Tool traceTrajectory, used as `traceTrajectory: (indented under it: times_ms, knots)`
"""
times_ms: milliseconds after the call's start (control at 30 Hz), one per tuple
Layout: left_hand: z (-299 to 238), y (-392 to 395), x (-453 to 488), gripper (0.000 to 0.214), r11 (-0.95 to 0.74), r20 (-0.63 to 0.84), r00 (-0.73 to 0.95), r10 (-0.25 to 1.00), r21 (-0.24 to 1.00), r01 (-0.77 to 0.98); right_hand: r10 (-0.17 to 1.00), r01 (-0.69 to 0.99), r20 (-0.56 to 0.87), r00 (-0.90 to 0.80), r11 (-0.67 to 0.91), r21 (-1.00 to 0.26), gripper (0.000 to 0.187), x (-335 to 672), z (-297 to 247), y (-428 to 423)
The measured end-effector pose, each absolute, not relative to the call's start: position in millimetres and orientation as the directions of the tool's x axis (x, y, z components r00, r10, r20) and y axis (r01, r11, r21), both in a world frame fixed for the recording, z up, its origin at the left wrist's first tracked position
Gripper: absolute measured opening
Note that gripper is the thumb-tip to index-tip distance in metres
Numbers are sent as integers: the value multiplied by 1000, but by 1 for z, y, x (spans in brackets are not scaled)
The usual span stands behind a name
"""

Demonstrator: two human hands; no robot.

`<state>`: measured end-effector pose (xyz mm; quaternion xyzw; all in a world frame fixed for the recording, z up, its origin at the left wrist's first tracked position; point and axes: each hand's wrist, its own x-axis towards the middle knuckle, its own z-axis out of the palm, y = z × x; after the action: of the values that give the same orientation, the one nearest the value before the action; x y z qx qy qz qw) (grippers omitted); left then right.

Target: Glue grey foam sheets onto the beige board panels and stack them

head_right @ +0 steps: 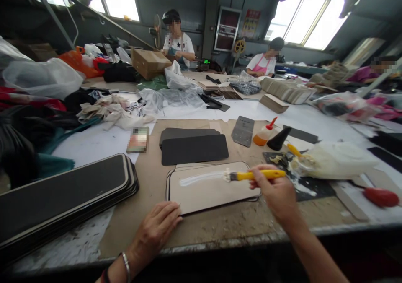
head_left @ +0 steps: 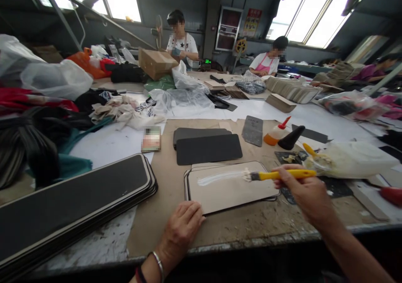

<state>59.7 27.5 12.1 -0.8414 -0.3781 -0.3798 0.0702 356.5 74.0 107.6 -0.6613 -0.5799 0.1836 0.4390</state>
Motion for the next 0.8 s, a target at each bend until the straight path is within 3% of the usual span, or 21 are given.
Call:
traceTrajectory:
  times_ms: [133,267,400,633,800]
  knots:
    - [9,27,54,18,-704,692,403,599,215,677,984,301,154,86,122,-946,35,265,99,84]
    - [8,29,54,18,-706,713,372,594,240,667,993,211,114,-18,115,-971,35,228,82,92]
    - [6,29,53,18,-701,719,348,601,266,661,993,278,116,5,110,-954,33,238,72,99]
    - [-14,30,43,23,-739,691,417,591,257,622,926,525,187,329,-15,-851,36,336,74,105]
    - [-24,34,38,25,-764,699,454,552,208,610,836,614,245,491,-133,-778,33,386,77,107]
